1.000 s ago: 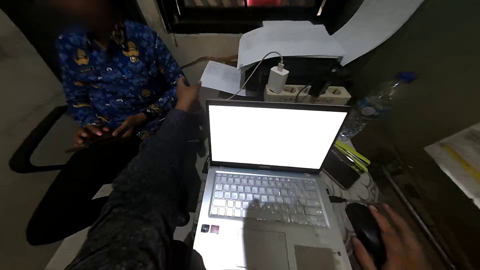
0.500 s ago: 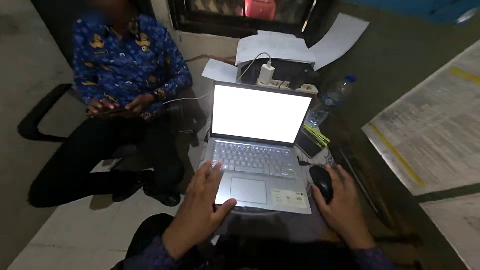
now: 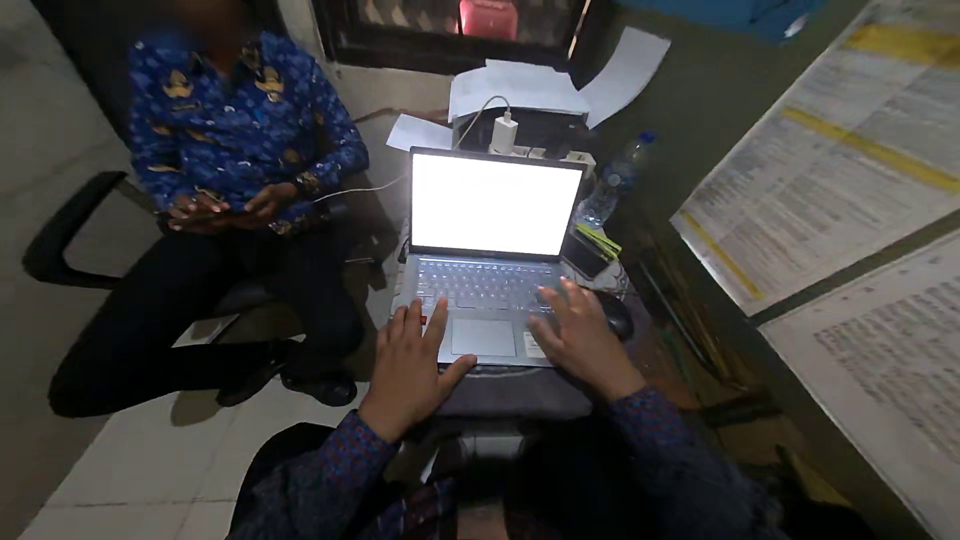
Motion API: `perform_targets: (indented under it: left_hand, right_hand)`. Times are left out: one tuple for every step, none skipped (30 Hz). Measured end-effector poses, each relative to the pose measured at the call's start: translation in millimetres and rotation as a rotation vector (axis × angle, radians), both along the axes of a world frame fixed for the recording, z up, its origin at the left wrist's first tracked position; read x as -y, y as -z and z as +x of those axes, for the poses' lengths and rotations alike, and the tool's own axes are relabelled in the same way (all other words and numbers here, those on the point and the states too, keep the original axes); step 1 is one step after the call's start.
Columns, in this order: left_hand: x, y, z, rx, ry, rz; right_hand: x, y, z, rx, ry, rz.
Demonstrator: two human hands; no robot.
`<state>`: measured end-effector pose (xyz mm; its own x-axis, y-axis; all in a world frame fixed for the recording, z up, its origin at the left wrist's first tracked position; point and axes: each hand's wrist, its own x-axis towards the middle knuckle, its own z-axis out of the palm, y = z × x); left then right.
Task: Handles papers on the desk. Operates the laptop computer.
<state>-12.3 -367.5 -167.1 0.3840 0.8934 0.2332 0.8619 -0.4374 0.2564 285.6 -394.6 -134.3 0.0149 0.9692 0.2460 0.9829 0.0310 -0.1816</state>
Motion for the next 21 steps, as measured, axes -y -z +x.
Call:
perform_targets:
  left_hand:
    - [-0.3, 0.0, -0.1, -0.004, -0.002, -0.002]
    - [-0.5, -0.4, -0.4, -0.007, -0.004, -0.004]
    - [-0.6, -0.5, -0.8, -0.008, -0.006, -0.006]
    - [-0.8, -0.1, -0.9, -0.005, -0.008, -0.005]
    - [-1.0, 0.8, -0.9, -0.002, -0.010, -0.001]
    - [-0.9, 1.8, -0.9, 0.000, -0.011, 0.004]
    - [-0.8, 2.5, -0.9, 0.001, -0.011, 0.006]
    - [-1.0, 3.0, -1.0, 0.002, -0.010, 0.007]
    - [-1.0, 3.1, -1.3, 0.007, -0.007, 0.007]
    - [-1.1, 2.9, -1.7, 0.013, -0.007, 0.003]
    - [-1.0, 2.8, -2.1, 0.020, -0.008, 0.001]
    - [-0.6, 2.4, -2.4, 0.028, -0.010, -0.002]
    - [-0.1, 1.9, -2.5, 0.035, -0.011, -0.002]
    - [0.4, 1.4, -2.5, 0.044, -0.010, 0.000]
    - [0.6, 1.3, -2.4, 0.054, -0.010, 0.001]
    - [0.7, 1.5, -2.3, 0.059, -0.010, 0.004]
    - [0.7, 1.8, -2.5, 0.060, -0.010, 0.005]
    - [0.7, 2.0, -2.6, 0.055, -0.011, 0.006]
    - [0.4, 2.3, -2.7, 0.051, -0.010, 0.009]
    - [0.1, 2.3, -2.9, 0.045, -0.009, 0.011]
    - [0.0, 2.4, -3.2, 0.043, -0.006, 0.011]
  right_hand:
    - [-7.9, 1.1, -4.5, -0.002, -0.003, -0.014]
    - [-15.5, 1.6, -8.2, -0.001, -0.002, -0.022]
    - [-22.4, 2.1, -10.8, 0.001, 0.000, -0.017]
    - [-28.6, 2.9, -12.4, 0.007, 0.005, -0.011]
    - [-33.7, 4.1, -13.1, 0.016, 0.012, -0.013]
    - [-37.6, 5.8, -13.0, 0.029, 0.018, -0.019]
    - [-39.9, 7.2, -12.4, 0.039, 0.024, -0.039]
    - [-40.8, 8.8, -11.6, 0.042, 0.033, -0.052]
    - [-39.9, 10.3, -10.9, 0.035, 0.040, -0.056]
    - [-37.0, 11.8, -10.4, 0.021, 0.043, -0.050]
    - [-32.3, 13.5, -10.6, 0.003, 0.044, -0.038]
    - [-26.6, 15.7, -11.3, -0.016, 0.046, -0.024]
    - [-21.1, 17.8, -12.0, -0.035, 0.046, -0.004]
    - [-16.9, 19.6, -12.0, -0.058, 0.045, 0.019]
    - [-14.3, 20.9, -11.2, -0.080, 0.044, 0.046]
    - [-12.9, 21.6, -10.2, -0.101, 0.047, 0.070]
    - [-12.0, 21.9, -9.5, -0.126, 0.052, 0.082]
    - [-11.4, 22.6, -8.9, -0.145, 0.059, 0.089]
    - [-10.8, 23.1, -8.7, -0.160, 0.065, 0.093]
    - [-10.1, 23.2, -8.9, -0.167, 0.070, 0.096]
    - [-9.7, 24.2, -9.1, -0.166, 0.071, 0.103]
